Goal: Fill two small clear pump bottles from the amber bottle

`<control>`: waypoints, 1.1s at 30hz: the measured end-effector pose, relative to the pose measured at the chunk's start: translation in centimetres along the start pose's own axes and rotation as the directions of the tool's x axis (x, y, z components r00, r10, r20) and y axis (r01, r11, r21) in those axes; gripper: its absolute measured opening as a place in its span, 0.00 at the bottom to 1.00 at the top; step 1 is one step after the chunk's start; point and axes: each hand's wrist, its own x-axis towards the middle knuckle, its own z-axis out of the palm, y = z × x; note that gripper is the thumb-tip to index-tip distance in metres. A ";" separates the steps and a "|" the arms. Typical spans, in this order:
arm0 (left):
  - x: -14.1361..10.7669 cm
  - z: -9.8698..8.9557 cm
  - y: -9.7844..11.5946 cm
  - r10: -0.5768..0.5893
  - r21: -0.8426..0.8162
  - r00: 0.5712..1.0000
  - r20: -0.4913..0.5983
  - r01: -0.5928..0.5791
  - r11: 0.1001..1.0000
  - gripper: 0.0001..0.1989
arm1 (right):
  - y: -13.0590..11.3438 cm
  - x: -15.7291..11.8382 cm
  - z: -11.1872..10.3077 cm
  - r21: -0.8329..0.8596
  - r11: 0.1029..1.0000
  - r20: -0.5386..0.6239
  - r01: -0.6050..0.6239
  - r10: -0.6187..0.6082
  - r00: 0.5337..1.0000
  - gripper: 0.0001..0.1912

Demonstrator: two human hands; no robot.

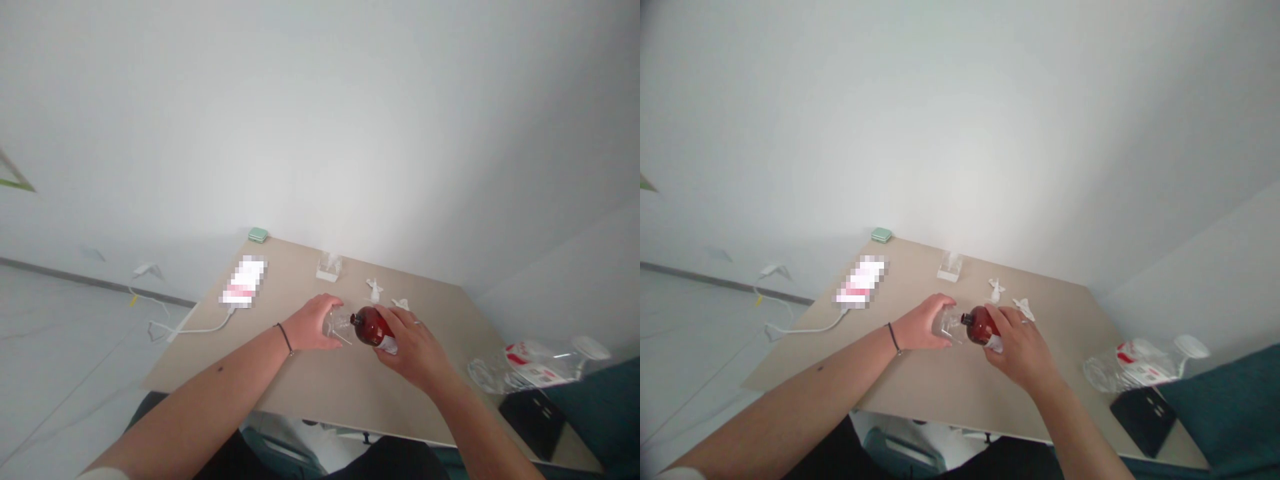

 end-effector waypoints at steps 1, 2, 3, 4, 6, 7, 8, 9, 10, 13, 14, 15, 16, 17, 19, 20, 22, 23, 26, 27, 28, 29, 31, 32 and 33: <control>0.0 0.0 0.0 -0.003 0.002 1.000 0.000 0.003 1.000 0.40 | 0.0 0.0 0.0 -0.005 1.000 0.003 0.000 0.000 1.000 0.35; 0.0 0.0 0.0 -0.005 0.004 1.000 0.001 0.005 1.000 0.40 | 0.0 0.0 0.0 -0.009 1.000 0.006 0.000 0.000 1.000 0.35; 0.0 0.0 0.1 -0.008 0.005 1.000 0.002 0.008 1.000 0.40 | 0.1 0.0 0.0 -0.012 1.000 0.009 -0.001 0.001 1.000 0.35; 0.0 -0.1 0.1 -0.010 0.007 1.000 0.002 0.010 1.000 0.40 | 0.1 0.0 0.0 -0.014 1.000 0.011 -0.002 0.002 1.000 0.35; 0.0 -0.1 0.1 -0.014 0.010 1.000 0.005 0.014 1.000 0.40 | 0.1 -0.1 0.0 -0.019 1.000 0.010 -0.004 0.004 1.000 0.35; 0.0 -0.1 0.1 -0.013 0.009 1.000 0.005 0.013 1.000 0.40 | 0.1 -0.1 0.1 -0.020 1.000 0.008 -0.003 0.003 1.000 0.35; 0.0 -0.1 0.1 -0.012 0.007 1.000 0.005 0.012 1.000 0.40 | 0.1 -0.1 0.1 -0.021 1.000 0.006 -0.001 0.001 1.000 0.35; 0.0 0.0 0.1 -0.013 0.005 1.000 0.003 0.013 1.000 0.40 | 0.1 -0.1 0.1 -0.023 1.000 0.001 0.001 -0.001 1.000 0.35; 0.0 0.0 0.1 -0.014 0.003 1.000 0.002 0.014 1.000 0.40 | 0.1 -0.1 0.1 -0.024 1.000 -0.004 0.004 -0.004 1.000 0.35; -0.1 0.0 0.0 -0.020 0.001 1.000 -0.001 0.020 1.000 0.40 | 0.1 -0.2 0.1 -0.030 0.999 -0.023 0.011 -0.012 1.000 0.35; -0.1 0.0 0.1 -0.020 0.000 1.000 0.000 0.020 1.000 0.40 | 0.1 -0.2 0.1 -0.032 0.999 -0.027 0.014 -0.015 1.000 0.35; -0.1 0.0 0.1 -0.020 -0.002 1.000 0.000 0.020 1.000 0.40 | 0.1 -0.2 0.1 -0.034 0.999 -0.029 0.016 -0.017 0.999 0.35; -0.1 0.0 0.1 -0.020 -0.004 1.000 0.001 0.020 1.000 0.40 | 0.1 -0.2 0.1 -0.037 0.999 -0.027 0.015 -0.016 0.999 0.35; -0.1 0.0 0.1 -0.019 -0.005 1.000 0.001 0.019 1.000 0.40 | 0.1 -0.2 0.1 -0.040 0.999 -0.024 0.015 -0.016 1.000 0.35; 0.0 -0.1 0.1 -0.020 -0.003 1.000 0.003 0.020 1.000 0.40 | 0.1 -0.2 0.1 -0.045 0.999 -0.017 0.008 -0.009 1.000 0.36; 0.0 -0.1 0.1 -0.018 -0.001 1.000 0.005 0.018 1.000 0.39 | 0.1 -0.2 0.1 -0.047 0.999 -0.015 0.005 -0.006 1.000 0.35; 0.0 0.0 0.1 -0.014 0.004 1.000 0.005 0.014 1.000 0.40 | 0.1 -0.2 0.1 -0.046 0.999 -0.019 -0.002 0.001 1.000 0.35; 0.0 0.0 0.0 -0.013 0.006 1.000 0.003 0.013 1.000 0.40 | 0.1 -0.2 0.1 -0.045 0.999 -0.020 -0.004 0.003 1.000 0.34; 0.0 0.1 0.0 -0.013 0.008 1.000 -0.001 0.013 1.000 0.40 | 0.1 -0.2 0.1 -0.041 0.999 -0.023 -0.004 0.003 1.000 0.34; 0.0 0.1 0.0 -0.013 0.007 1.000 -0.002 0.013 1.000 0.40 | 0.1 -0.2 0.1 -0.039 0.999 -0.024 -0.002 0.001 1.000 0.34; 0.0 0.1 0.0 -0.012 0.005 1.000 -0.002 0.012 1.000 0.40 | 0.1 -0.2 0.2 -0.038 0.999 -0.025 0.001 -0.002 1.000 0.35; 0.0 0.1 0.0 -0.011 0.003 1.000 -0.002 0.011 1.000 0.39 | 0.1 -0.2 0.2 -0.037 0.999 -0.028 0.004 -0.005 1.000 0.35; 0.0 0.0 0.0 -0.012 0.002 1.000 -0.002 0.012 1.000 0.39 | 0.1 -0.2 0.2 -0.033 0.999 -0.030 0.008 -0.009 1.000 0.36; 0.0 0.0 0.0 -0.016 0.003 1.000 -0.002 0.016 1.000 0.40 | 0.1 -0.1 0.2 -0.030 1.000 -0.028 0.010 -0.010 1.000 0.36; 0.0 0.0 0.1 -0.021 0.005 1.000 0.000 0.021 1.000 0.40 | 0.1 -0.1 0.2 -0.027 1.000 -0.025 0.010 -0.011 1.000 0.36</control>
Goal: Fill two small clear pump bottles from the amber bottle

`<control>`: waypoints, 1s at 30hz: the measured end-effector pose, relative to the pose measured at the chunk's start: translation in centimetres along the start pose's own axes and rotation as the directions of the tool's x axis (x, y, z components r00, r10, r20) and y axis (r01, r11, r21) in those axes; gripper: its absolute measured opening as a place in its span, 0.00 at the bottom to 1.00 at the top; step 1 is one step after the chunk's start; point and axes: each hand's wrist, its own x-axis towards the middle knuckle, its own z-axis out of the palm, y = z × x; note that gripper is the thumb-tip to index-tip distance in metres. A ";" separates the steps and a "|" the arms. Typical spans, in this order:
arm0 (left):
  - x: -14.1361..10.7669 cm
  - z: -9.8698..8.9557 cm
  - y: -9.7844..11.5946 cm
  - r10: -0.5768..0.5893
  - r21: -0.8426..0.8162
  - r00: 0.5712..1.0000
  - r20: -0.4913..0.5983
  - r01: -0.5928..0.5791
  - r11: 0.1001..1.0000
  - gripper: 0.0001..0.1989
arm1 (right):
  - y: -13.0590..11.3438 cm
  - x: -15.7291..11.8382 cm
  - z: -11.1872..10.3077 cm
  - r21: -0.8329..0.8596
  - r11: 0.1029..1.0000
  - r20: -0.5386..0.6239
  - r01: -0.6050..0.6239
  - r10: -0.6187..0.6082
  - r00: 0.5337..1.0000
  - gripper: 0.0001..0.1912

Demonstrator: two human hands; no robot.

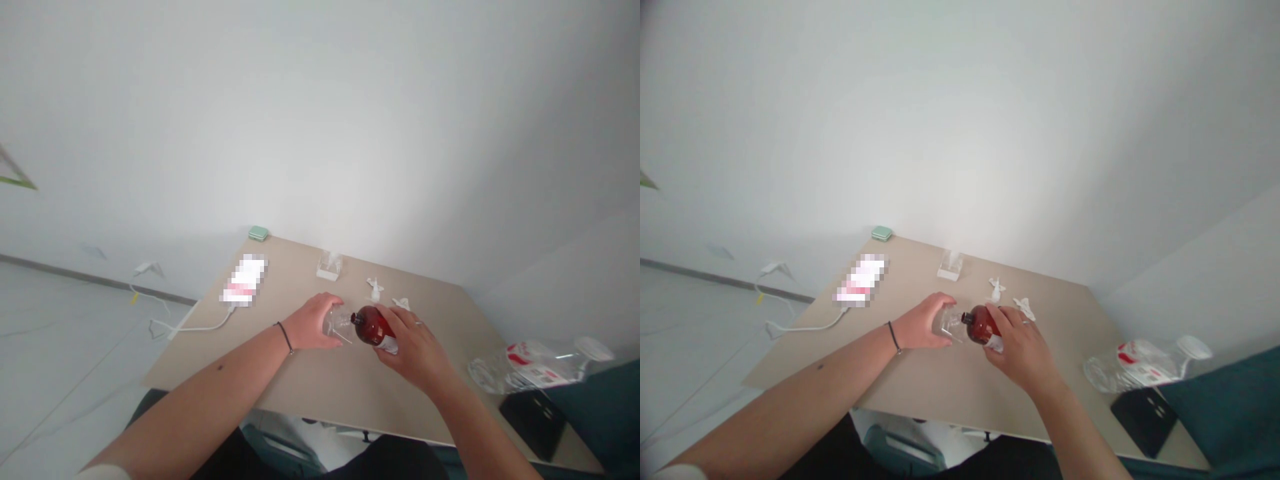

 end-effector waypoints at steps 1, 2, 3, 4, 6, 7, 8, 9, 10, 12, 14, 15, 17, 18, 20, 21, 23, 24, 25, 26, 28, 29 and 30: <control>0.0 0.0 0.0 -0.005 0.001 1.000 0.001 0.005 1.000 0.40 | 0.0 0.0 0.0 0.001 1.000 0.003 0.001 -0.001 1.000 0.36; 0.0 0.0 0.0 -0.010 0.002 1.000 0.002 0.010 1.000 0.40 | -0.1 0.1 -0.1 0.001 1.000 0.008 0.001 -0.001 1.000 0.36; 0.0 0.0 0.1 -0.012 0.001 1.000 0.003 0.012 1.000 0.39 | -0.1 0.1 -0.1 -0.001 1.000 0.012 0.001 -0.001 1.000 0.35; 0.0 0.0 0.1 -0.014 0.000 1.000 0.002 0.014 1.000 0.39 | -0.1 0.1 -0.2 -0.004 1.000 0.015 0.002 -0.002 1.000 0.35; 0.0 0.0 0.1 -0.014 -0.003 1.000 0.000 0.014 1.000 0.39 | -0.2 0.1 -0.3 -0.009 1.000 0.012 0.004 -0.004 1.000 0.35; 0.0 0.0 0.1 -0.015 -0.005 1.000 -0.001 0.015 1.000 0.39 | -0.2 0.1 -0.3 -0.011 1.000 0.010 0.006 -0.006 1.000 0.35; 0.0 -0.1 0.1 -0.015 -0.007 1.000 -0.001 0.015 1.000 0.39 | -0.3 0.0 -0.4 -0.012 1.000 0.007 0.008 -0.008 1.000 0.35; 0.0 -0.1 0.1 -0.015 -0.008 1.000 0.000 0.015 1.000 0.40 | -0.3 0.0 -0.5 -0.016 1.000 0.005 0.010 -0.010 1.000 0.35; 0.0 -0.1 0.1 -0.017 -0.008 1.000 0.002 0.017 1.000 0.40 | -0.3 0.1 -0.5 -0.022 1.000 0.005 0.011 -0.011 1.000 0.34; 0.0 -0.1 0.2 -0.022 -0.009 1.000 0.003 0.022 1.000 0.40 | -0.3 0.1 -0.6 -0.036 0.999 0.006 0.017 -0.016 1.000 0.34; 0.0 -0.1 0.3 -0.025 -0.007 1.000 0.004 0.025 1.000 0.40 | -0.4 0.2 -0.7 -0.049 0.999 0.006 0.023 -0.023 1.000 0.34; 0.0 -0.2 0.3 -0.025 -0.007 1.000 0.004 0.025 1.000 0.40 | -0.4 0.2 -0.8 -0.055 0.998 0.005 0.026 -0.025 1.000 0.34; 0.1 -0.2 0.3 -0.027 -0.010 1.000 0.008 0.027 1.000 0.40 | -0.4 0.3 -0.9 -0.067 0.997 0.002 0.030 -0.030 1.000 0.34; 0.1 -0.1 0.2 -0.027 -0.012 1.000 0.010 0.027 1.000 0.40 | -0.4 0.4 -1.0 -0.072 0.997 0.003 0.032 -0.031 1.000 0.34; 0.1 -0.1 0.1 -0.026 -0.015 1.000 0.011 0.026 1.000 0.40 | -0.4 0.5 -1.2 -0.079 0.996 0.008 0.035 -0.035 0.999 0.34; 0.1 -0.1 0.1 -0.025 -0.014 1.000 0.009 0.025 1.000 0.40 | -0.5 0.5 -1.2 -0.082 0.996 0.011 0.038 -0.037 0.999 0.34; 0.1 -0.1 0.0 -0.018 -0.008 1.000 0.004 0.018 1.000 0.40 | -0.5 0.6 -1.3 -0.088 0.995 0.018 0.043 -0.041 0.999 0.34; 0.1 0.0 0.0 -0.015 -0.006 1.000 0.004 0.015 1.000 0.40 | -0.5 0.6 -1.4 -0.094 0.995 0.020 0.044 -0.042 0.999 0.34; 0.1 -0.1 0.0 -0.016 -0.004 1.000 0.005 0.016 1.000 0.40 | -0.5 0.6 -1.4 -0.101 0.994 0.020 0.045 -0.043 0.999 0.34; 0.1 -0.1 0.0 -0.017 -0.004 1.000 0.006 0.017 1.000 0.40 | -0.5 0.7 -1.4 -0.109 0.993 0.020 0.044 -0.043 0.999 0.34; 0.1 -0.1 0.1 -0.025 -0.005 1.000 0.010 0.025 1.000 0.40 | -0.5 0.7 -1.5 -0.122 0.991 0.019 0.045 -0.043 0.999 0.34; 0.1 -0.1 0.2 -0.031 -0.007 0.999 0.012 0.031 1.000 0.40 | -0.5 0.7 -1.6 -0.125 0.991 0.019 0.048 -0.046 0.999 0.34; 0.1 -0.2 0.2 -0.035 -0.009 0.999 0.012 0.035 0.999 0.40 | -0.5 0.7 -1.6 -0.126 0.991 0.019 0.053 -0.051 0.999 0.34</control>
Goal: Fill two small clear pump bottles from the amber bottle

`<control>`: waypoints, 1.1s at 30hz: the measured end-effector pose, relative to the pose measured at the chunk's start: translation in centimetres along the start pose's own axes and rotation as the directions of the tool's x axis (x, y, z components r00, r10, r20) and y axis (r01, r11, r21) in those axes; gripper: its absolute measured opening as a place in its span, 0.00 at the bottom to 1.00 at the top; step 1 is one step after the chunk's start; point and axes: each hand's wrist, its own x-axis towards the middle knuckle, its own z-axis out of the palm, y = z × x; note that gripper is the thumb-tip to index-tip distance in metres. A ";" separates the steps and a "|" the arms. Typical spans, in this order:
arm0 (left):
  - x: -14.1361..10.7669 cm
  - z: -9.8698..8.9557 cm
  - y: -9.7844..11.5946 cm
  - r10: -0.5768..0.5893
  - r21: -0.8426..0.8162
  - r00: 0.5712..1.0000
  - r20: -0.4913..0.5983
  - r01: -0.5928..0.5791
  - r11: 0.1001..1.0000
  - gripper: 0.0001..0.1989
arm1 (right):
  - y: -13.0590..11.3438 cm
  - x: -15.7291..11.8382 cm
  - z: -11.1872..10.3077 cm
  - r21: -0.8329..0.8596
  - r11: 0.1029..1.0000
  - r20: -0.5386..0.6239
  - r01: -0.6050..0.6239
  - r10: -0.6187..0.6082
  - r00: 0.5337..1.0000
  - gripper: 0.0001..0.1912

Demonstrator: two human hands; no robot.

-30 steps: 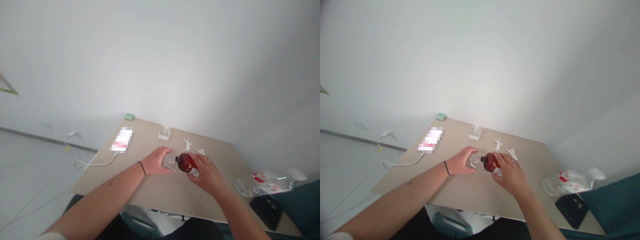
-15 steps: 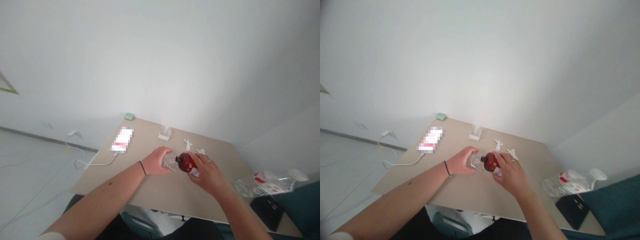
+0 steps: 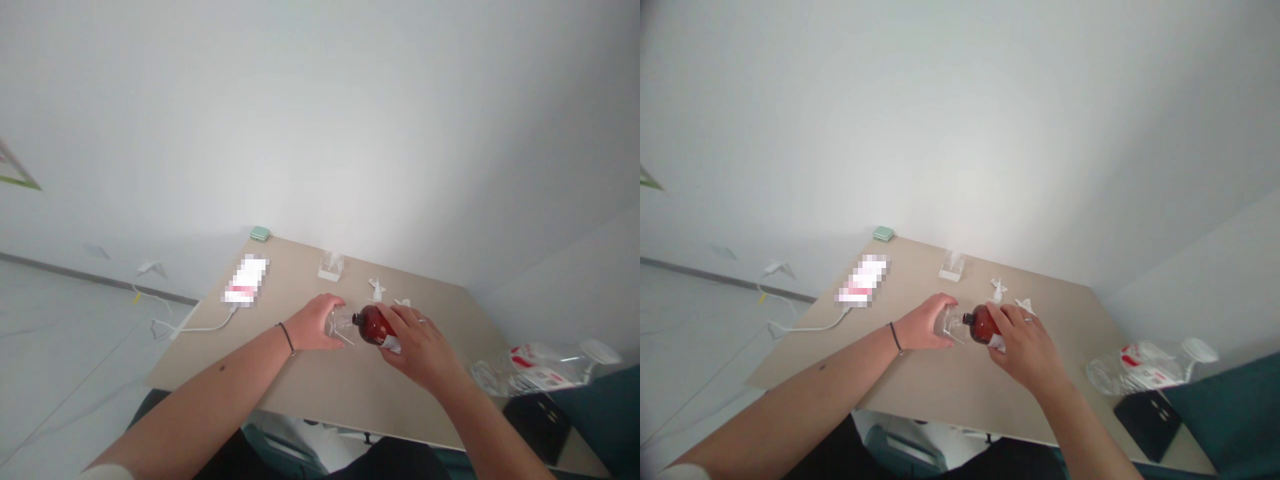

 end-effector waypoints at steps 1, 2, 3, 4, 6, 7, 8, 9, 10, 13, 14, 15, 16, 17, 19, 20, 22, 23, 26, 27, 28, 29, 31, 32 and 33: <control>0.0 0.0 0.0 -0.002 -0.003 1.000 0.000 0.002 1.000 0.40 | 0.0 0.0 -0.1 0.001 1.000 0.002 0.005 -0.005 1.000 0.34; 0.0 0.0 0.1 -0.004 -0.006 1.000 -0.001 0.004 1.000 0.40 | 0.0 0.0 -0.1 0.002 1.000 0.003 0.009 -0.009 1.000 0.34; 0.0 0.0 0.1 -0.005 -0.008 1.000 0.000 0.005 1.000 0.40 | 0.0 0.1 -0.2 0.001 1.000 0.005 0.009 -0.009 1.000 0.34; 0.0 0.0 0.1 -0.007 -0.009 1.000 0.001 0.007 1.000 0.40 | 0.0 0.1 -0.3 -0.002 1.000 0.006 0.008 -0.008 1.000 0.34; 0.0 0.0 0.0 -0.010 -0.011 1.000 0.001 0.010 1.000 0.40 | 0.0 0.1 -0.3 -0.009 1.000 0.005 0.005 -0.005 1.000 0.34; 0.0 0.0 0.0 -0.011 -0.013 1.000 0.000 0.011 1.000 0.40 | 0.0 0.1 -0.3 -0.011 1.000 0.003 0.007 -0.007 1.000 0.34; 0.0 0.0 0.0 -0.010 -0.015 1.000 -0.002 0.010 1.000 0.40 | 0.0 0.1 -0.3 -0.011 1.000 0.000 0.011 -0.011 1.000 0.34; 0.0 0.0 0.0 -0.009 -0.017 1.000 -0.004 0.009 1.000 0.40 | 0.0 0.1 -0.3 -0.010 1.000 -0.003 0.016 -0.016 1.000 0.34; 0.0 0.1 0.0 -0.009 -0.019 1.000 -0.005 0.009 1.000 0.40 | 0.0 0.1 -0.3 -0.010 1.000 -0.004 0.021 -0.021 1.000 0.34; 0.0 0.0 0.0 -0.010 -0.023 1.000 -0.003 0.010 1.000 0.40 | 0.0 0.2 -0.4 -0.016 1.000 0.007 0.016 -0.016 1.000 0.34; 0.0 0.0 0.0 -0.009 -0.023 1.000 -0.002 0.009 1.000 0.40 | 0.0 0.2 -0.4 -0.019 1.000 0.012 0.011 -0.011 1.000 0.34; 0.0 0.0 0.0 -0.007 -0.023 1.000 -0.002 0.007 1.000 0.40 | -0.1 0.2 -0.5 -0.020 1.000 0.017 0.010 -0.009 1.000 0.34; -0.1 0.0 0.0 -0.004 -0.020 1.000 -0.002 0.004 1.000 0.40 | -0.1 0.2 -0.5 -0.020 1.000 0.021 0.009 -0.009 1.000 0.34; -0.1 0.0 0.0 -0.003 -0.016 1.000 -0.002 0.003 1.000 0.40 | -0.1 0.2 -0.5 -0.018 1.000 0.023 0.011 -0.011 1.000 0.34; -0.1 0.1 -0.1 -0.004 -0.008 1.000 -0.004 0.004 1.000 0.40 | -0.1 0.2 -0.5 -0.011 1.000 0.021 0.016 -0.016 1.000 0.34; -0.1 0.1 -0.1 -0.005 -0.005 1.000 -0.007 0.005 1.000 0.40 | -0.1 0.2 -0.5 -0.008 1.000 0.016 0.018 -0.018 1.000 0.34; 0.0 0.2 -0.2 -0.006 -0.001 1.000 -0.010 0.006 1.000 0.40 | 0.0 0.2 -0.5 -0.011 1.000 0.002 0.017 -0.017 1.000 0.34; 0.0 0.2 -0.2 -0.006 0.001 1.000 -0.010 0.006 1.000 0.40 | 0.0 0.2 -0.4 -0.013 1.000 -0.001 0.017 -0.017 1.000 0.34; -0.1 0.2 -0.2 -0.008 0.002 1.000 -0.007 0.008 1.000 0.40 | 0.0 0.2 -0.5 -0.017 1.000 0.004 0.017 -0.017 1.000 0.34; -0.1 0.2 -0.2 -0.009 0.000 1.000 -0.008 0.009 1.000 0.40 | 0.0 0.2 -0.5 -0.017 1.000 0.008 0.018 -0.018 1.000 0.34; -0.1 0.2 -0.2 -0.008 -0.001 1.000 -0.008 0.008 1.000 0.40 | 0.0 0.3 -0.5 -0.017 1.000 0.012 0.018 -0.017 1.000 0.34; -0.1 0.2 -0.2 -0.005 -0.003 1.000 -0.008 0.005 1.000 0.41 | 0.0 0.3 -0.5 -0.018 1.000 0.014 0.017 -0.017 1.000 0.34; -0.1 0.2 -0.2 0.002 -0.002 1.000 -0.007 -0.002 1.000 0.41 | 0.0 0.3 -0.6 -0.017 1.000 0.019 0.017 -0.017 1.000 0.34; -0.1 0.1 -0.2 0.004 0.000 1.000 -0.006 -0.004 1.000 0.40 | 0.0 0.3 -0.6 -0.016 1.000 0.021 0.019 -0.019 1.000 0.34; -0.1 0.1 -0.1 0.005 0.003 1.000 -0.007 -0.005 1.000 0.40 | 0.0 0.4 -0.6 -0.018 1.000 0.022 0.019 -0.019 1.000 0.33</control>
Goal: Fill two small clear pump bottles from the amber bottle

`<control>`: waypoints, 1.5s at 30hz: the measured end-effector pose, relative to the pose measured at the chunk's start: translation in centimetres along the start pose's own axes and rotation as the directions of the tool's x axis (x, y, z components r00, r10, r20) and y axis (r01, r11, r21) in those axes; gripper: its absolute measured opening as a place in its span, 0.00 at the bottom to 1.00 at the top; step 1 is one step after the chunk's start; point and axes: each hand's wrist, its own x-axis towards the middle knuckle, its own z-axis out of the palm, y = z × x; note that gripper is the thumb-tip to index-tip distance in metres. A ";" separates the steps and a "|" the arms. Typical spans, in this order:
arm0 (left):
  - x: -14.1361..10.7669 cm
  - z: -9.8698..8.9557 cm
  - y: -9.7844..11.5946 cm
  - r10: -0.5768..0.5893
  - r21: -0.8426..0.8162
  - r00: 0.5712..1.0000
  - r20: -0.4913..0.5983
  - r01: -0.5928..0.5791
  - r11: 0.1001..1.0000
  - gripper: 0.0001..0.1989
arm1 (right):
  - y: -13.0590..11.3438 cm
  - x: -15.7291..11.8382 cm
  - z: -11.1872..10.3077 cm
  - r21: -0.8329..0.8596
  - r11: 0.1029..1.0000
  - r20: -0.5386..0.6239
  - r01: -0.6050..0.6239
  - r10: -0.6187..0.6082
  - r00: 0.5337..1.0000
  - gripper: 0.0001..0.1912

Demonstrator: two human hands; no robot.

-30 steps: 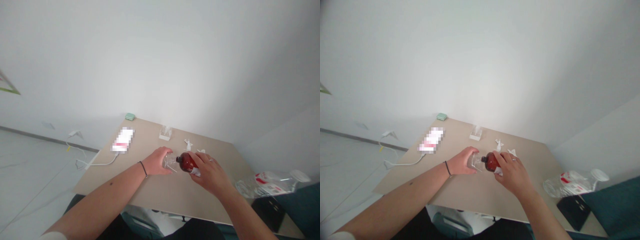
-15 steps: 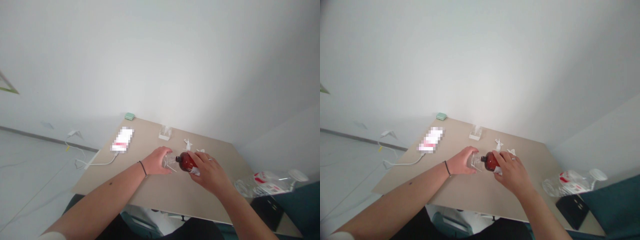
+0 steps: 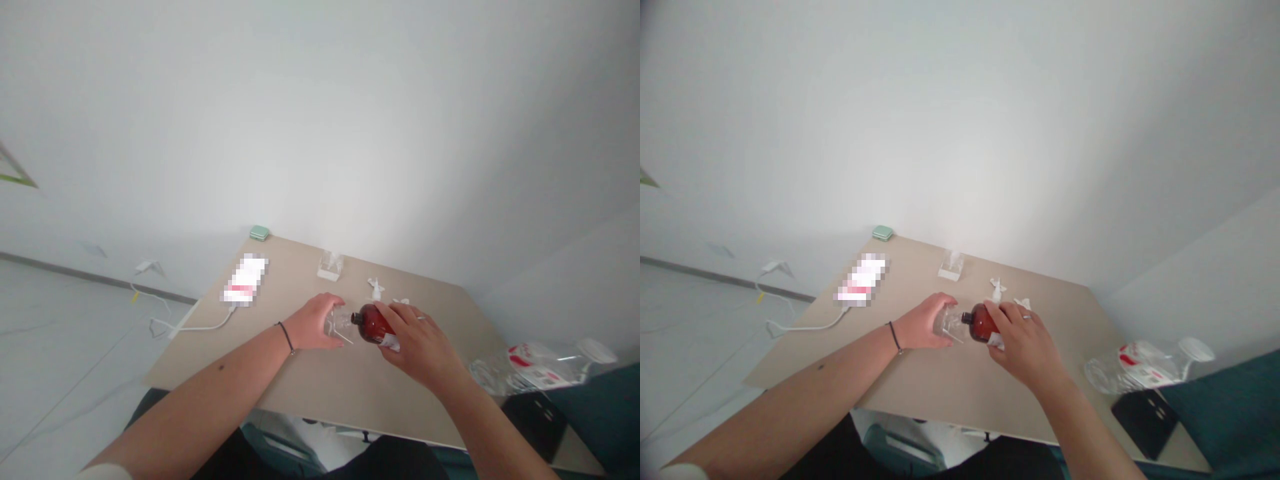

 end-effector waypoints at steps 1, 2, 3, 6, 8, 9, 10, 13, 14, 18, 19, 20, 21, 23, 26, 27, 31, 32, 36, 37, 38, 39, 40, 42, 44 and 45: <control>0.0 0.0 0.0 -0.002 0.003 1.000 0.001 0.002 1.000 0.40 | 0.0 0.0 0.0 -0.002 1.000 0.003 0.001 -0.001 1.000 0.33; 0.0 0.0 0.0 -0.005 0.005 1.000 0.002 0.005 1.000 0.40 | 0.0 0.0 -0.1 -0.004 1.000 0.006 0.003 -0.003 1.000 0.33; 0.0 0.0 0.1 -0.008 0.006 1.000 0.003 0.008 1.000 0.40 | 0.0 0.0 -0.1 -0.006 1.000 0.009 0.004 -0.004 1.000 0.33; 0.0 -0.1 0.1 -0.010 0.005 1.000 0.005 0.010 1.000 0.40 | -0.1 0.0 -0.3 -0.011 1.000 0.007 0.006 -0.006 1.000 0.34; 0.0 -0.1 0.2 -0.013 0.005 1.000 0.006 0.013 1.000 0.40 | -0.1 0.0 -0.4 -0.014 1.000 0.004 0.007 -0.007 1.000 0.34; 0.0 -0.1 0.2 -0.015 0.004 1.000 0.008 0.015 1.000 0.40 | -0.1 0.0 -0.4 -0.014 1.000 0.004 0.007 -0.007 1.000 0.33; 0.0 -0.1 0.2 -0.018 0.003 1.000 0.009 0.018 1.000 0.40 | -0.1 0.0 -0.4 -0.014 1.000 0.007 0.006 -0.006 1.000 0.33; 0.0 -0.1 0.2 -0.017 -0.004 1.000 0.008 0.017 1.000 0.40 | -0.1 0.0 -0.4 -0.017 1.000 0.016 0.000 0.000 1.000 0.33; 0.0 -0.1 0.2 -0.015 -0.006 1.000 0.006 0.015 1.000 0.40 | -0.1 0.0 -0.4 -0.018 1.000 0.018 0.001 -0.001 1.000 0.33; 0.0 0.0 0.0 -0.002 -0.004 1.000 0.002 0.002 1.000 0.40 | -0.1 0.1 -0.4 -0.029 1.000 0.021 0.003 -0.003 1.000 0.34; 0.1 0.0 0.0 0.002 -0.004 1.000 0.001 -0.002 1.000 0.40 | -0.1 0.1 -0.4 -0.032 0.999 0.020 0.005 -0.005 1.000 0.33; 0.1 0.0 0.0 0.003 -0.005 1.000 0.001 -0.003 1.000 0.40 | -0.1 0.2 -0.4 -0.034 0.999 0.019 0.007 -0.006 1.000 0.33; 0.1 0.0 0.0 0.003 -0.007 1.000 0.001 -0.003 1.000 0.40 | -0.2 0.2 -0.5 -0.035 0.999 0.018 0.008 -0.007 1.000 0.33; 0.1 0.0 0.0 -0.003 -0.008 1.000 0.002 0.003 1.000 0.40 | -0.2 0.3 -0.6 -0.037 0.999 0.024 0.011 -0.010 1.000 0.33; 0.0 0.0 0.1 -0.008 -0.010 1.000 0.002 0.008 1.000 0.40 | -0.2 0.3 -0.8 -0.042 0.999 0.035 0.008 -0.006 0.999 0.33; 0.0 0.0 0.1 -0.008 -0.011 1.000 0.000 0.008 1.000 0.40 | -0.2 0.3 -0.8 -0.043 0.999 0.037 0.009 -0.007 0.999 0.33; 0.0 -0.1 0.2 -0.005 -0.013 1.000 -0.002 0.005 1.000 0.40 | -0.2 0.3 -0.8 -0.051 0.999 0.033 0.010 -0.009 0.999 0.33; 0.0 -0.1 0.2 -0.003 -0.012 1.000 -0.002 0.003 1.000 0.40 | -0.2 0.3 -0.8 -0.054 0.998 0.031 0.011 -0.009 0.999 0.33; 0.0 0.0 0.1 0.005 -0.006 1.000 -0.004 -0.005 1.000 0.40 | -0.1 0.4 -0.7 -0.053 0.998 0.038 0.016 -0.014 0.999 0.33; 0.0 0.0 0.1 0.005 -0.006 1.000 -0.003 -0.005 1.000 0.40 | -0.1 0.4 -0.8 -0.049 0.999 0.042 0.015 -0.013 0.999 0.33; 0.0 0.0 0.0 0.006 -0.008 1.000 -0.002 -0.006 1.000 0.40 | -0.1 0.4 -0.8 -0.046 0.999 0.046 0.013 -0.011 0.999 0.33; 0.0 0.0 0.0 0.006 -0.010 1.000 -0.003 -0.006 1.000 0.40 | -0.1 0.4 -0.9 -0.043 0.999 0.050 0.012 -0.010 0.999 0.33; 0.0 0.0 0.0 0.007 -0.011 1.000 -0.004 -0.007 1.000 0.40 | -0.1 0.5 -0.9 -0.040 0.999 0.055 0.011 -0.008 0.998 0.33; 0.0 0.0 0.0 0.006 -0.012 1.000 -0.003 -0.006 1.000 0.40 | -0.1 0.5 -0.9 -0.037 0.999 0.061 0.010 -0.007 0.998 0.33; 0.0 0.1 0.0 0.001 -0.010 1.000 -0.001 -0.001 1.000 0.40 | -0.1 0.5 -0.9 -0.039 0.999 0.056 0.009 -0.007 0.998 0.33; 0.0 0.1 -0.1 0.001 -0.009 1.000 -0.002 -0.001 1.000 0.40 | -0.1 0.5 -0.9 -0.042 0.999 0.052 0.010 -0.008 0.999 0.33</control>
